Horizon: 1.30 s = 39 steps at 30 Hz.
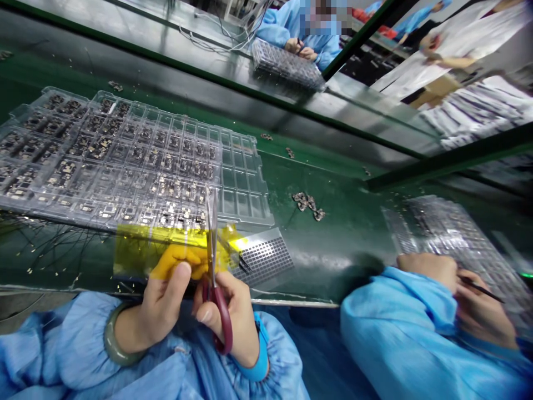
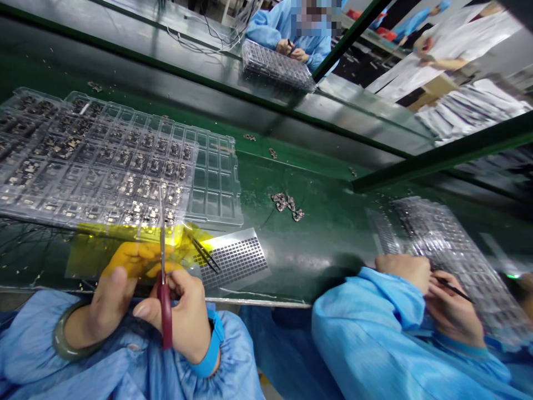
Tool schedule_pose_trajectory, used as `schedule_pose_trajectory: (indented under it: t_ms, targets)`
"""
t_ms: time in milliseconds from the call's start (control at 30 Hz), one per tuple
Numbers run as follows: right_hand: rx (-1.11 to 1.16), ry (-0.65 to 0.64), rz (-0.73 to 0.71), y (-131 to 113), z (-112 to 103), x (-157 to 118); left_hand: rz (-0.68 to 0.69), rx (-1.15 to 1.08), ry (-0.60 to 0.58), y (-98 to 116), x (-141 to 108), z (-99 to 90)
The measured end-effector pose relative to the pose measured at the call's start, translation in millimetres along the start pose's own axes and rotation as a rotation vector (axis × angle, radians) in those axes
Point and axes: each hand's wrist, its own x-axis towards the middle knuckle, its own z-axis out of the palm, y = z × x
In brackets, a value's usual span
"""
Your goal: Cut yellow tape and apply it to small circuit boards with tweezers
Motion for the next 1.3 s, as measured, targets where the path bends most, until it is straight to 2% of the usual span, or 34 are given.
schedule_pose_trajectory:
  t_ms: [100,233,333,467,600,700,1300]
  targets:
    - [-0.041,0.004,-0.023,1.1,-5.6,-1.4,0.03,-0.06,-0.035,-0.7,1.4,-11.7]
    - [-0.092,-0.046,-0.082,2.5,-12.8,-1.6,-0.055,0.034,0.008,6.9,10.1,-19.5]
    - [-0.153,-0.147,-0.149,2.7,-16.3,-0.5,-0.04,0.034,0.034,11.4,16.7,-15.7]
    - [-0.242,-0.278,-0.198,4.4,-20.0,-2.4,-0.035,-0.013,0.184,9.2,21.3,-6.4]
    - [-0.403,-0.273,-0.182,5.3,-22.2,-7.5,-0.038,-0.06,0.263,5.0,23.2,-0.4]
    - [-0.442,-0.262,-0.149,4.4,-20.9,-8.6,-0.042,-0.071,0.289,4.0,23.5,1.2]
    - [-0.346,-0.226,-0.097,5.6,-10.0,-2.0,-0.097,-0.097,0.259,6.7,21.1,3.7]
